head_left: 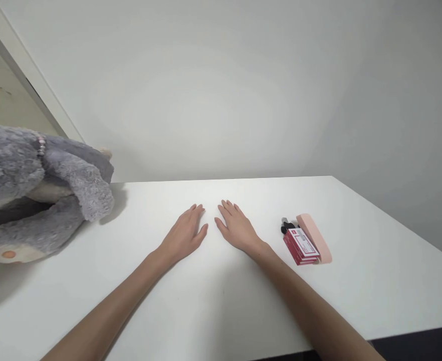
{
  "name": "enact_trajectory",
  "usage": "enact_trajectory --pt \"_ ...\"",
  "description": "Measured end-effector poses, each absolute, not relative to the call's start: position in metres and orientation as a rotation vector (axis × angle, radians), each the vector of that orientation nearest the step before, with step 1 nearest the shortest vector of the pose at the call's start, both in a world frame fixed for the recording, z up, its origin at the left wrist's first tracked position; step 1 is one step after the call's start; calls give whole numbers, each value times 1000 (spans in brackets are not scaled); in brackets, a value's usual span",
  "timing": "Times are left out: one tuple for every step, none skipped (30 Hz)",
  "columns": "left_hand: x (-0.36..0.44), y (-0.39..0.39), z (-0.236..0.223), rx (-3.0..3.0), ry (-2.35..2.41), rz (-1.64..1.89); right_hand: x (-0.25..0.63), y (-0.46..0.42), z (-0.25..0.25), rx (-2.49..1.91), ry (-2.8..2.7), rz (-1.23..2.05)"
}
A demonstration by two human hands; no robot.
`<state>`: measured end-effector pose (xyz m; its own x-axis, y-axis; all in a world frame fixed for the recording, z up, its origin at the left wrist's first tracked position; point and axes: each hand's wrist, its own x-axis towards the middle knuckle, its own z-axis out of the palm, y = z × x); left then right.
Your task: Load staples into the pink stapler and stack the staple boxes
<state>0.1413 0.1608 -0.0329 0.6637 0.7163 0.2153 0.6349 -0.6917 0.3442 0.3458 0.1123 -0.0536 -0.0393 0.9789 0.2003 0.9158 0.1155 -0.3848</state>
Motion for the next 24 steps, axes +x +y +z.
enact_trajectory --pt "141 160 -33 2642 1095 489 346 112 -53 -1836 -1997 210" --pt "141 160 -32 2645 1096 489 346 112 -53 -1834 -1999 210" --pt "141 160 -32 2652 1094 491 345 111 -53 -1833 -2001 208" --pt "141 160 -33 2660 1091 491 345 111 -53 -1835 -2002 206" --pt "141 159 -33 2668 1089 488 345 111 -53 -1837 -2002 204" --pt "141 159 -33 2676 1088 482 344 111 -53 -1840 -2001 202" --pt "141 159 -33 2683 1088 474 344 111 -54 -1844 -1999 199" --pt "141 159 -33 2689 1088 465 344 111 -54 -1847 -1998 196" --pt "141 159 -33 2695 1089 456 344 111 -54 -1848 -1998 193" --pt "141 159 -33 2699 1088 448 344 111 -55 -1848 -1999 190" --pt "141 159 -33 2702 1089 443 344 111 -55 -1848 -1999 186" --pt "141 159 -33 2704 1088 440 344 111 -56 -1847 -2000 182" --pt "141 158 -33 2703 1088 442 345 111 -56 -1847 -2001 179" --pt "141 158 -33 2701 1087 446 345 111 -56 -1846 -2001 179" --pt "141 158 -33 2699 1086 453 345 111 -56 -1846 -2001 180" --pt "141 158 -33 2697 1084 460 345 110 -55 -1845 -2000 183" --pt "141 158 -33 2695 1082 467 345 110 -55 -1844 -2000 188" --pt "141 158 -34 2695 1080 471 344 110 -54 -1844 -1999 193" --pt "141 158 -34 2696 1078 474 344 109 -54 -1845 -1999 196" --pt "141 158 -34 2697 1076 474 344 109 -54 -1847 -1998 198" --pt "141 158 -35 2698 1076 474 344 109 -53 -1849 -1997 200" --pt "141 158 -35 2700 1077 471 344 109 -53 -1850 -1997 202" --pt "141 158 -35 2701 1078 467 343 109 -53 -1853 -1996 203" --pt "141 158 -35 2701 1080 461 343 109 -54 -1855 -1997 206"
